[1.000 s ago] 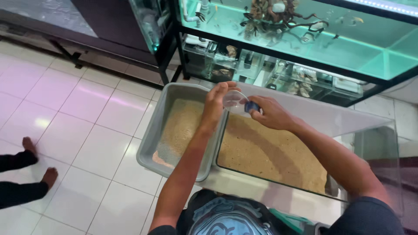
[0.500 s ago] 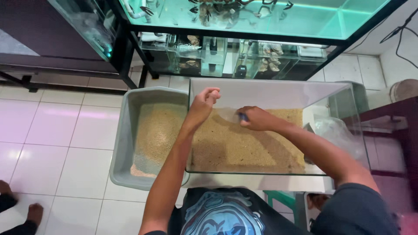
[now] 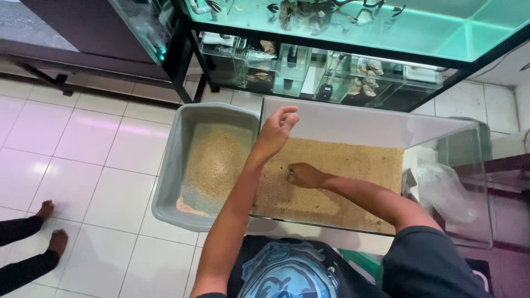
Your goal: The person cleans aquarium sand by repeatedly scooping it from a large bin using a small plastic cup and pouring it into a glass aquarium, then stirring the sand and water mixture by hand.
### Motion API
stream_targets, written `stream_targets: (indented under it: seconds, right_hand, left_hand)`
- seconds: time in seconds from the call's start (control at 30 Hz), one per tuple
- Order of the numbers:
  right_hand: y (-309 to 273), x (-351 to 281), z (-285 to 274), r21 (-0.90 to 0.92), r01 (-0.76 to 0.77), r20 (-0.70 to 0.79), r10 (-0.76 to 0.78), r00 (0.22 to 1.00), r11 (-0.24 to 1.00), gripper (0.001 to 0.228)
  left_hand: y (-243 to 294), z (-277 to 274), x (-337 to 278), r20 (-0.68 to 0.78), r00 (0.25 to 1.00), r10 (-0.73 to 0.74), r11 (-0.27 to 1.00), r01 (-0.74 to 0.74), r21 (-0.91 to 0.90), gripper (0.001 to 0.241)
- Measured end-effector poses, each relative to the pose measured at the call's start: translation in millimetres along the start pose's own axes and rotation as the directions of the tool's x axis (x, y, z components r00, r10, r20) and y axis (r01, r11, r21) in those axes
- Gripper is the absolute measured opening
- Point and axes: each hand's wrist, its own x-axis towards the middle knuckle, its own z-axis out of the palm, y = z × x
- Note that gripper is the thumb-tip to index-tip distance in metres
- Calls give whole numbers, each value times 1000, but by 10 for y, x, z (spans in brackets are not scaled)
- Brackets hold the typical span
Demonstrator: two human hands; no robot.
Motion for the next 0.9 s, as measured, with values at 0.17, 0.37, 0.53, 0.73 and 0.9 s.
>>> stream_targets:
  seconds: [0.17,0.37,0.53,0.73,0.9]
  right_hand:
    - [-419,-178,-182,86,-103,-22,105,994,991,48]
    - [-494,-521,-551,359,-110,12,113,993,927,56]
    - [-647,-716,-847,398,-89,-100,140,985,913,34]
    - [-823,-886,-1085,732,108,-309,187,932,673,31]
    - [-1264,-957,-1460,758,268,-427,143,893,594,37]
  left_hand:
    - [-77,17,39,1,1000,3,999,-3,-40,41]
    - [-132,20,58,-2,1000,30,998,-30,-58,41]
    - [-55,-5,24,-16,999,44,997,-45,-69,41]
    - [-125,7,55,29,1000,-8,964,15,-264,44]
    - [-20,-70,-23,141,986,-93,679,166,-715,53]
